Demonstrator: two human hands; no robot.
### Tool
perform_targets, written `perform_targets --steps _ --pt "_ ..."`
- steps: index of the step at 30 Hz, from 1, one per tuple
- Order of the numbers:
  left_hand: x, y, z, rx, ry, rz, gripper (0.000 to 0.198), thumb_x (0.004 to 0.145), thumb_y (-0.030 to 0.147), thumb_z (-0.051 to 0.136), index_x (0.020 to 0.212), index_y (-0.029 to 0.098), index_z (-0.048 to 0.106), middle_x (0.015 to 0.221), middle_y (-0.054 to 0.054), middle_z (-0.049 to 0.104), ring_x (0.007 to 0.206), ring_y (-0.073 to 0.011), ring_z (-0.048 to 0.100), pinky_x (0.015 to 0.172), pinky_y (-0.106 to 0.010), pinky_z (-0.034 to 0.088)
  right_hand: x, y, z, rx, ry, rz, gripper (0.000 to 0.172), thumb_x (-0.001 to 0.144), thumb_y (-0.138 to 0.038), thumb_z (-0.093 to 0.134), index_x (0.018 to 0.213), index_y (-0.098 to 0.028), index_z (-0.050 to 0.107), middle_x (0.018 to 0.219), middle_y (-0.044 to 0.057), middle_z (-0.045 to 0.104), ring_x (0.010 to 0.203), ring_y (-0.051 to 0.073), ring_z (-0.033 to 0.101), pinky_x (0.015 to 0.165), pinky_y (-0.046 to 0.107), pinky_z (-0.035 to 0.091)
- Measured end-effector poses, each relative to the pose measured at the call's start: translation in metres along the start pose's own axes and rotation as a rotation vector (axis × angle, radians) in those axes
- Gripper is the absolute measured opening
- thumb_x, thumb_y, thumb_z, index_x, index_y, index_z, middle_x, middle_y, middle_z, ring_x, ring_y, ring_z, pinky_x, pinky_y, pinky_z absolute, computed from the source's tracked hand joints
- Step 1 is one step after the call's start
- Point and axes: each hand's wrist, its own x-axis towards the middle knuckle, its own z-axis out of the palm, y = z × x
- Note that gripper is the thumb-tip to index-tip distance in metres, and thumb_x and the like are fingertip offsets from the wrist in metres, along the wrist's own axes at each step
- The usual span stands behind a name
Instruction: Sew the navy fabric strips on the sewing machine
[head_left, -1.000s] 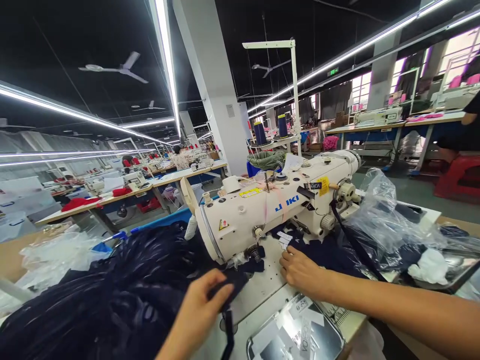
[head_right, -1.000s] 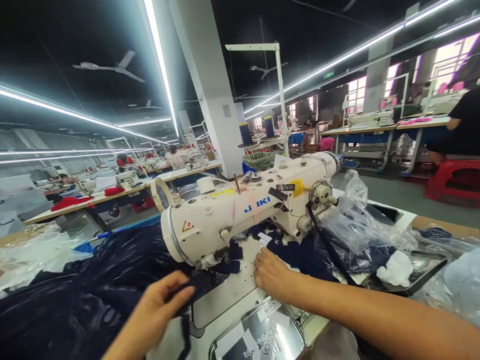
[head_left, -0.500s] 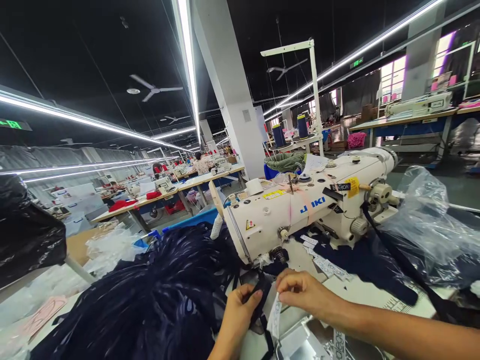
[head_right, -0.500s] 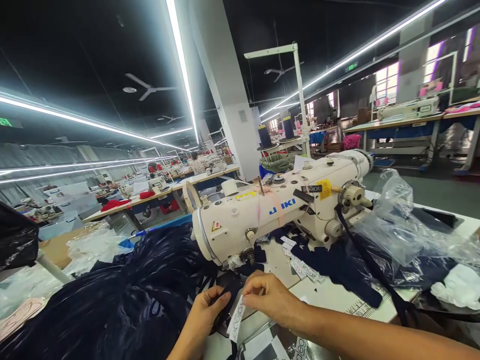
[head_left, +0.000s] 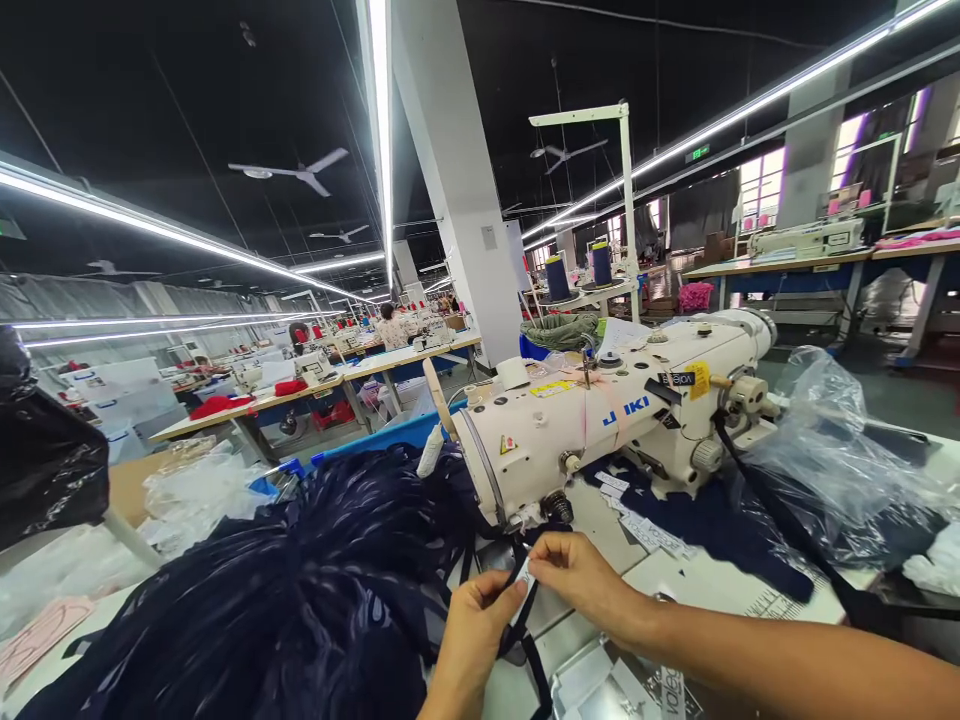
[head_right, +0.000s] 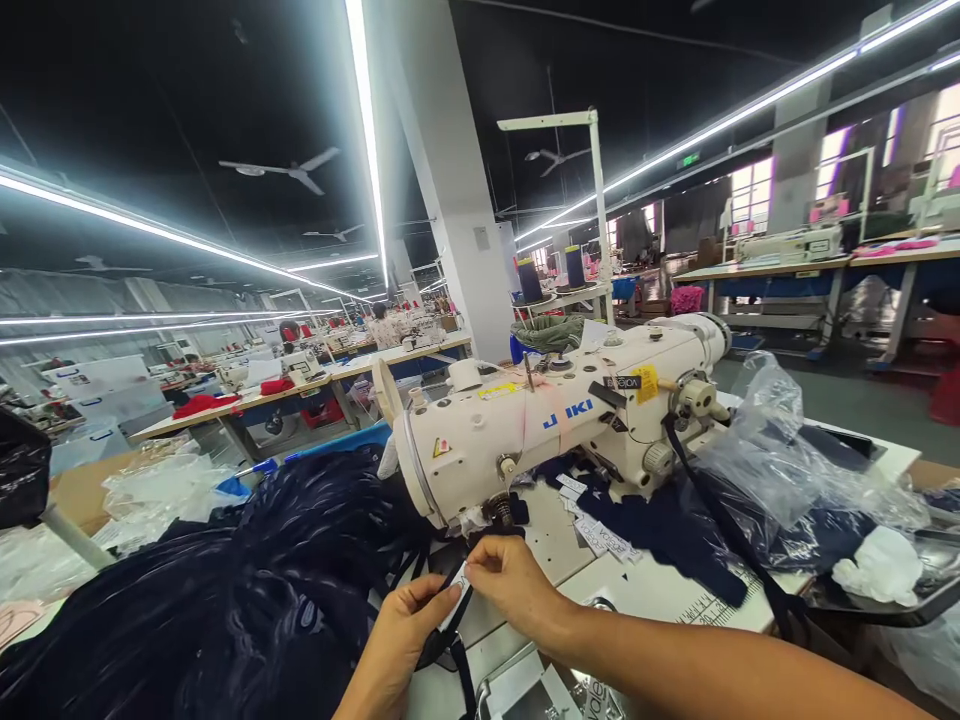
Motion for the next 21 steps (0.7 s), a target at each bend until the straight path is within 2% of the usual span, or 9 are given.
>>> perform_targets --steps 3,7,10,17,21 --pt "-0.002 -0.001 0.001 -0.034 0.013 -0.027 0.044 0.045 0.053 0.076 0.061 0.014 0.064 0.05 0.004 0.05 0.045 -0.008 0.039 0.045 -0.021 0.029 -0.001 0.001 -0.001 0.031 0.007 0.008 0.011 0.061 -0.028 0.055 0.06 -0.017 0.053 0.056 -0.004 0.048 0.058 0.012 0.044 0.058 0.024 0.036" --pt "-0.002 -0.002 0.0 -0.029 0.009 -0.026 0.045 0.044 0.054 0.076 0.06 0.014 0.064 0.049 0.004 0.049 0.045 -0.0076 0.037 0.045 -0.021 0.03 0.0 0.001 -0.008 0.037 -0.044 0.029 0.013 0.061 -0.029 0.058 0.063 -0.017 0.057 0.063 -0.002 0.055 0.065 0.014 0.05 0.065 0.026 0.039" --pt "-0.001 -0.001 0.0 -0.001 -0.012 -0.006 0.044 0.044 0.054 0.076 0.058 0.014 0.064 0.048 0.004 0.049 0.046 -0.0084 0.038 0.047 -0.021 0.029 0.001 0.003 -0.012 0.02 -0.084 0.021 0.016 0.061 -0.032 0.06 0.06 -0.016 0.059 0.062 -0.001 0.056 0.064 0.014 0.05 0.064 0.026 0.039" --pt "-0.003 0.007 0.003 0.054 -0.062 -0.032 0.044 0.045 0.056 0.074 0.06 0.015 0.063 0.051 0.004 0.048 0.048 -0.0095 0.039 0.048 -0.022 0.032 -0.006 0.005 -0.011 0.019 -0.072 0.038 0.013 0.064 -0.028 0.059 0.062 -0.016 0.058 0.061 -0.003 0.054 0.063 0.012 0.049 0.063 0.023 0.039" --pt "-0.001 0.0 -0.007 0.218 -0.091 0.049 0.05 0.05 0.065 0.067 0.056 0.016 0.06 0.049 0.004 0.047 0.047 -0.0102 0.04 0.048 -0.023 0.034 0.001 0.007 -0.029 -0.152 -0.224 -0.011 0.013 0.071 -0.027 0.057 0.073 -0.015 0.063 0.065 -0.002 0.059 0.063 0.012 0.052 0.06 0.021 0.04"
